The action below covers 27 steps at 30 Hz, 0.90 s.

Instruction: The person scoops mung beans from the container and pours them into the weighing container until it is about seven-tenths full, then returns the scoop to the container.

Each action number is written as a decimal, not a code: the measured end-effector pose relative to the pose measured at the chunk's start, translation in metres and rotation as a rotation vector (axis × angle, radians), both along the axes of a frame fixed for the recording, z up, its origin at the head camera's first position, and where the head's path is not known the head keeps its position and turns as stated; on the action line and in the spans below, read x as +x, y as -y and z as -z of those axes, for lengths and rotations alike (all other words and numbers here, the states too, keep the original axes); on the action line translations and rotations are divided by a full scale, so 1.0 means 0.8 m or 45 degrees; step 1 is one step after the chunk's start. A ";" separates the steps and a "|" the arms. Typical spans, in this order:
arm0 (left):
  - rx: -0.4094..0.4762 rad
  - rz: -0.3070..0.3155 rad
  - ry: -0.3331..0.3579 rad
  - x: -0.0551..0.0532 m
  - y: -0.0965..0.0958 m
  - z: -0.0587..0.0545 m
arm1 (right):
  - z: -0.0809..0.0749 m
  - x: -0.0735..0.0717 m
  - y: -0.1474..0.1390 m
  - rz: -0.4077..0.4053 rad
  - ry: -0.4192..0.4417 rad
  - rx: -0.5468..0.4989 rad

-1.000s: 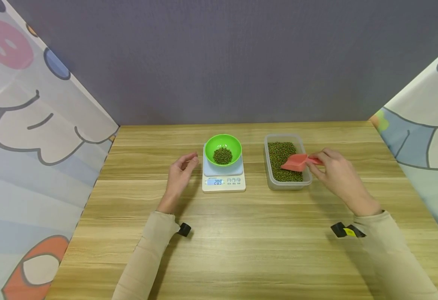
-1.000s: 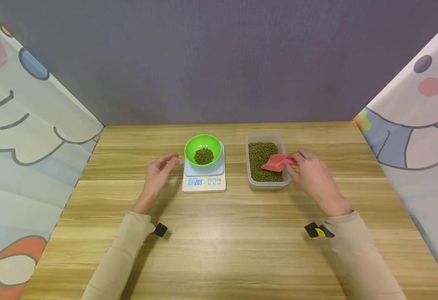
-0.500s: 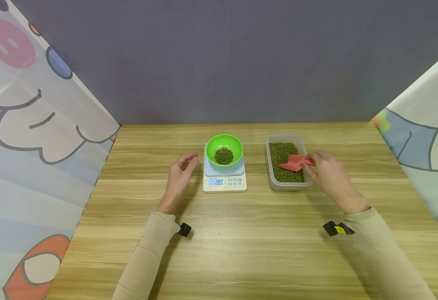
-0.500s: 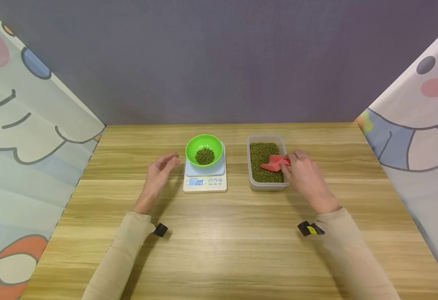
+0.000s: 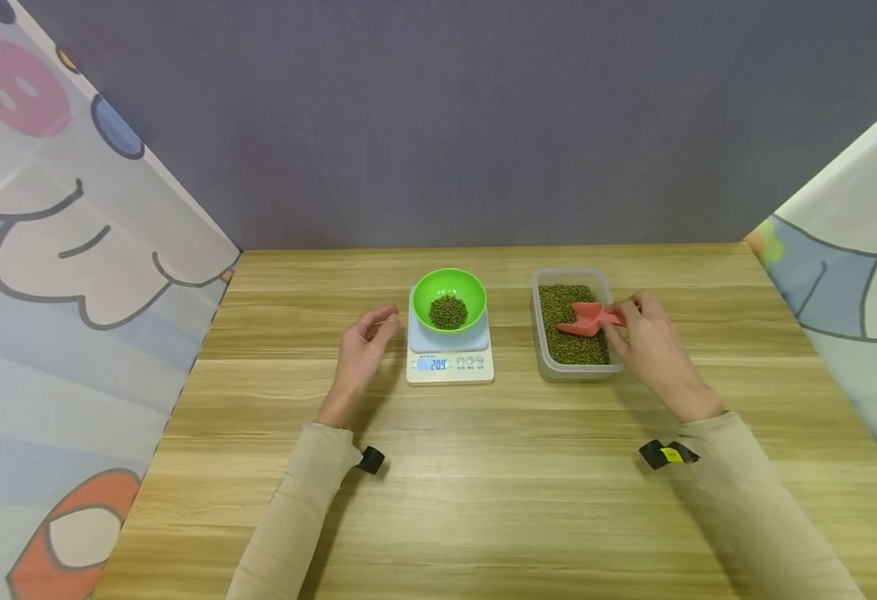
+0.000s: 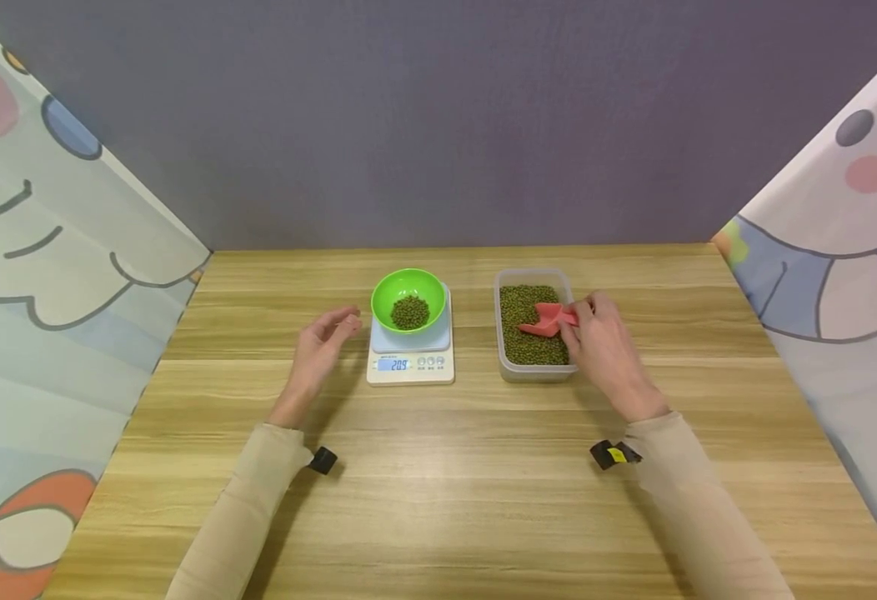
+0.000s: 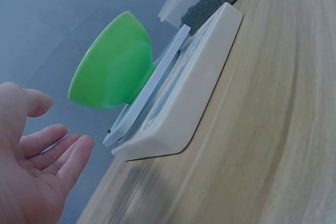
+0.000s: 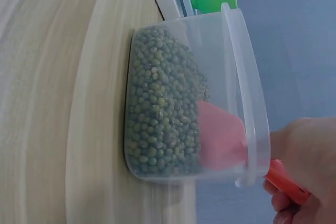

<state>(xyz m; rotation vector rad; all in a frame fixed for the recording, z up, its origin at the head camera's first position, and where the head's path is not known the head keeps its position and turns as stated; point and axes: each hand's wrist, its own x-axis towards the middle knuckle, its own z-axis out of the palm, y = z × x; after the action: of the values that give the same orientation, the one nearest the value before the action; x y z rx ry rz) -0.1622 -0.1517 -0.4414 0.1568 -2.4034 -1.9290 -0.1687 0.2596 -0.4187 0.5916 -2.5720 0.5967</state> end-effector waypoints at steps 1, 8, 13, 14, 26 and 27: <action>-0.001 0.002 0.004 0.000 0.000 0.000 | 0.001 -0.001 0.001 -0.001 -0.007 -0.020; 0.015 0.008 0.008 0.000 -0.002 0.001 | 0.008 -0.006 0.004 0.044 0.046 -0.096; 0.012 0.009 0.017 0.001 -0.004 -0.003 | 0.012 -0.009 0.004 0.046 0.081 -0.133; 0.007 0.010 0.018 0.001 -0.004 -0.003 | 0.013 -0.009 0.004 0.045 0.089 -0.140; -0.029 0.002 0.017 0.000 -0.002 0.004 | 0.015 -0.008 0.001 0.076 0.248 -0.270; -0.028 0.004 0.017 -0.001 -0.002 0.004 | 0.014 -0.007 0.001 0.078 0.257 -0.279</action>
<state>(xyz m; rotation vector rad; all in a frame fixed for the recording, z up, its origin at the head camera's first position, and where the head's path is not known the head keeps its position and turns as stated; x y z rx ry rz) -0.1626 -0.1502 -0.4445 0.1657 -2.4337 -1.9076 -0.1747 0.2587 -0.4300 0.3953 -2.6487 0.9452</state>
